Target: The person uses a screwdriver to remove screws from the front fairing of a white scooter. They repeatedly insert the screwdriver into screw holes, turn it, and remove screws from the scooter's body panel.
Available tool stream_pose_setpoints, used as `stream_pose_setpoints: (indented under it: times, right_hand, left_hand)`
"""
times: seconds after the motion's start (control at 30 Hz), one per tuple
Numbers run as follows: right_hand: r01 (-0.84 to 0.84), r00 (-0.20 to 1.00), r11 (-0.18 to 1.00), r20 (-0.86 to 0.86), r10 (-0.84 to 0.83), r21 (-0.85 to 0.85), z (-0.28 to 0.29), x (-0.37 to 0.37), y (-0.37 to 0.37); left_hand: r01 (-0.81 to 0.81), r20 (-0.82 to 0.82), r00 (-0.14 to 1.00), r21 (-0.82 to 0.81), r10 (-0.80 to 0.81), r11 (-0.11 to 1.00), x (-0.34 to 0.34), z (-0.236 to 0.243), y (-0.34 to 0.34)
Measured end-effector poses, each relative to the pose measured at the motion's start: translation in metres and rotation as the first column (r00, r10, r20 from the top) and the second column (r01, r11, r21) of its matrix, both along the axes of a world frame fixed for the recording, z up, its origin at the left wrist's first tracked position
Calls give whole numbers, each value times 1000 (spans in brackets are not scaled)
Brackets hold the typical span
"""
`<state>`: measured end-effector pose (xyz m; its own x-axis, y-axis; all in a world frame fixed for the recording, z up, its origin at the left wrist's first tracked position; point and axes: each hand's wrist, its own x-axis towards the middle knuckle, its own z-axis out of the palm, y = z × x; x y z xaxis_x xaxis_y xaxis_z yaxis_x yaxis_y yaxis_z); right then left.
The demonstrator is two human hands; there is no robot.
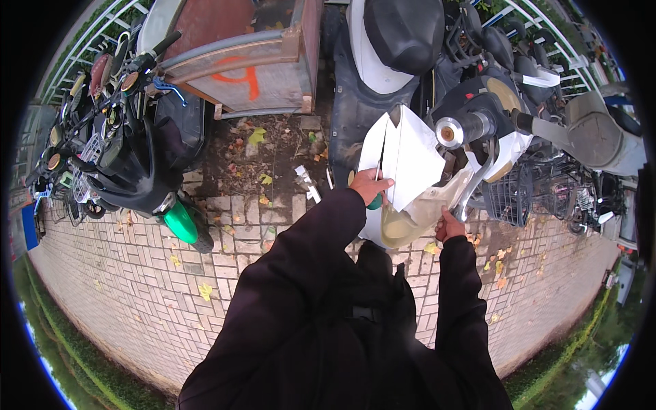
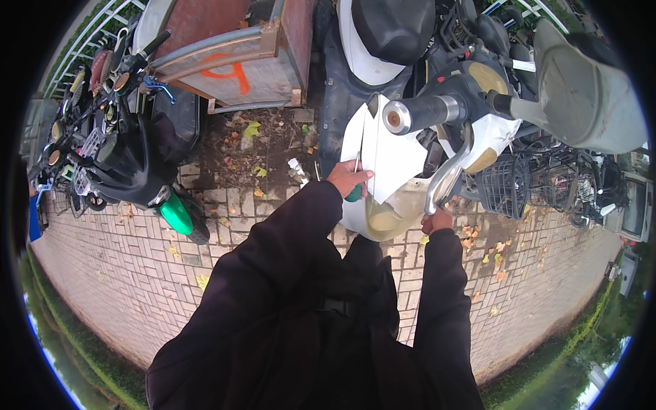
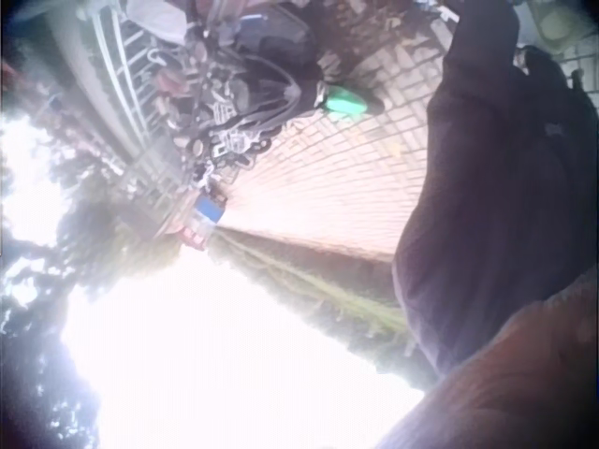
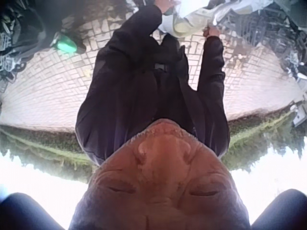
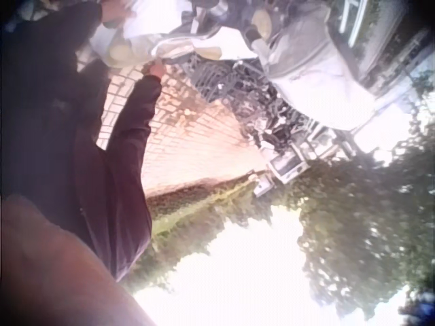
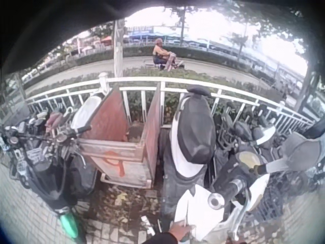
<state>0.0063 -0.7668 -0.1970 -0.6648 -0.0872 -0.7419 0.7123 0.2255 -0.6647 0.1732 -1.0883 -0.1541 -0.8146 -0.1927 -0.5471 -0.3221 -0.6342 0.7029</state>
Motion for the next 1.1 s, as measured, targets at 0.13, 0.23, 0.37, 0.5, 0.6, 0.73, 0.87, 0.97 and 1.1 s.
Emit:
stream_pose_setpoints:
  times: [0.13, 0.23, 0.37, 0.5, 0.6, 0.73, 0.87, 0.97, 1.1]
  right_hand:
    - [57, 997, 998, -49, -56, 23, -6, 9, -7]
    - [246, 959, 966, -163, -231, 79, 12, 51, -6]
    - [178, 975, 967, -169, -147, 182, 50, 125, 4]
    - [61, 974, 981, -226, -18, 182, 76, 152, -14]
    - [-317, 524, 767, -571, 632, 558, 96, 128, -47]
    - [-129, 252, 823, -784, 567, 554, 97, 80, -108]
    - [-290, 475, 803, -650, 594, 521, 100, 50, -116]
    - [-478, 458, 757, -608, 648, 446, 104, 33, -108]
    - [-636, 652, 754, -410, 638, 163, 104, 13, -106]
  left_hand:
    - [22, 31, 999, -30, -21, 999, -1, 0, -5]
    - [16, 34, 999, -100, -13, 995, -2, 2, -2]
    - [-24, -14, 1000, 6, 24, 1000, -3, 5, 5]
    - [-34, 20, 999, -147, 37, 989, -6, 0, 3]
    - [1, 46, 999, -113, 4, 994, -6, -1, 0]
    - [-14, 35, 999, -122, 18, 992, -5, 8, 2]
    - [-23, 25, 999, -114, 26, 993, -2, 19, 8]
    - [-57, 7, 998, -85, 58, 995, -4, 21, 9]
    - [-57, 38, 998, -52, 59, 997, -1, 18, 9]
